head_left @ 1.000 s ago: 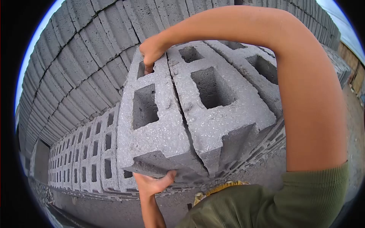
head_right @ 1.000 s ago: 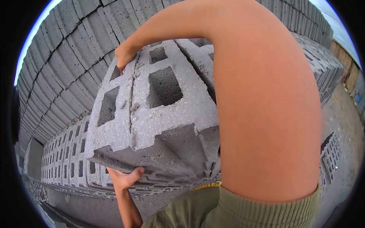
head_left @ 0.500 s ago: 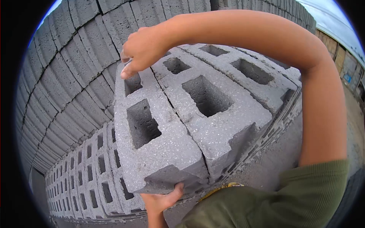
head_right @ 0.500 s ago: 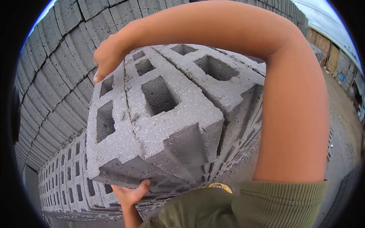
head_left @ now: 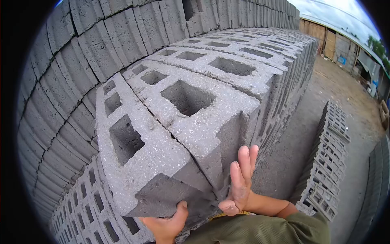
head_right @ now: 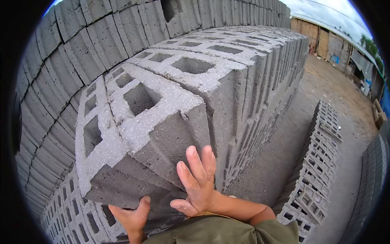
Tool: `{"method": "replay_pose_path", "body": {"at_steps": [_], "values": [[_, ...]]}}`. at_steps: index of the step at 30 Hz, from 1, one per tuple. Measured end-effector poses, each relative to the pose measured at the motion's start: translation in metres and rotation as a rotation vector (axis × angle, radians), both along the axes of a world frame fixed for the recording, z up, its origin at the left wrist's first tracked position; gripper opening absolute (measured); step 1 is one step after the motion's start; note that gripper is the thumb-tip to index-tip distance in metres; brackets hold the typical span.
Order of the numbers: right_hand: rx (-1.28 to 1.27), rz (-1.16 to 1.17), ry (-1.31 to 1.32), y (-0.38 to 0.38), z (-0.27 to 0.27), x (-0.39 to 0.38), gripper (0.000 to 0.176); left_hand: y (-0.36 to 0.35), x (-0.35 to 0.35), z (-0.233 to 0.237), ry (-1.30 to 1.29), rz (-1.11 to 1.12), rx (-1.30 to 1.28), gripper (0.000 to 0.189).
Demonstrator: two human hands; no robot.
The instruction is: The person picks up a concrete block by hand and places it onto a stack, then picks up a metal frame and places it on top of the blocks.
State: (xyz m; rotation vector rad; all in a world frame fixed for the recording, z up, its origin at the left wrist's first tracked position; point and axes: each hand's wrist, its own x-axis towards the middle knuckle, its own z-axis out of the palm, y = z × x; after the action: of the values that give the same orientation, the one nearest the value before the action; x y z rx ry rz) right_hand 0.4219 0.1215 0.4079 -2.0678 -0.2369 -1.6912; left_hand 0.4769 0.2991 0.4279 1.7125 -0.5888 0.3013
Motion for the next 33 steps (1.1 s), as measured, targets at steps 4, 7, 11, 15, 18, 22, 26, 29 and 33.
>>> {"method": "replay_pose_path", "body": {"at_steps": [4,7,11,15,18,22,26,29,33], "values": [[0.018,-0.103,0.007,0.004,-0.002,0.026,0.08,-0.006,0.004,0.004,-0.143,0.03,-0.056,0.066],[0.01,-0.137,0.009,-0.005,0.003,0.029,0.081,-0.022,-0.004,0.021,-0.042,-0.031,-0.101,0.062],[0.016,-0.154,0.016,-0.004,0.007,0.027,0.074,-0.021,-0.006,0.011,-0.055,0.067,-0.129,0.038],[0.025,-0.166,0.027,-0.001,0.007,0.022,0.066,-0.02,-0.007,0.012,-0.086,0.055,-0.165,0.034],[0.009,-0.138,0.022,-0.003,0.008,0.017,0.063,-0.017,-0.003,0.01,-0.14,0.056,-0.132,0.034],[0.018,-0.074,0.048,-0.004,0.01,0.009,0.061,-0.015,-0.005,0.012,-0.137,0.071,-0.118,0.034],[0.082,0.045,0.041,-0.001,0.015,0.002,0.06,-0.018,-0.007,0.015,-0.106,0.069,-0.13,0.035],[0.104,0.185,-0.063,-0.002,0.016,0.0,0.058,-0.016,-0.008,0.02,-0.101,0.092,-0.036,0.035],[0.105,0.562,-0.14,0.011,0.022,-0.012,0.049,-0.022,-0.017,0.028,-0.038,0.106,-0.031,0.034]]}}
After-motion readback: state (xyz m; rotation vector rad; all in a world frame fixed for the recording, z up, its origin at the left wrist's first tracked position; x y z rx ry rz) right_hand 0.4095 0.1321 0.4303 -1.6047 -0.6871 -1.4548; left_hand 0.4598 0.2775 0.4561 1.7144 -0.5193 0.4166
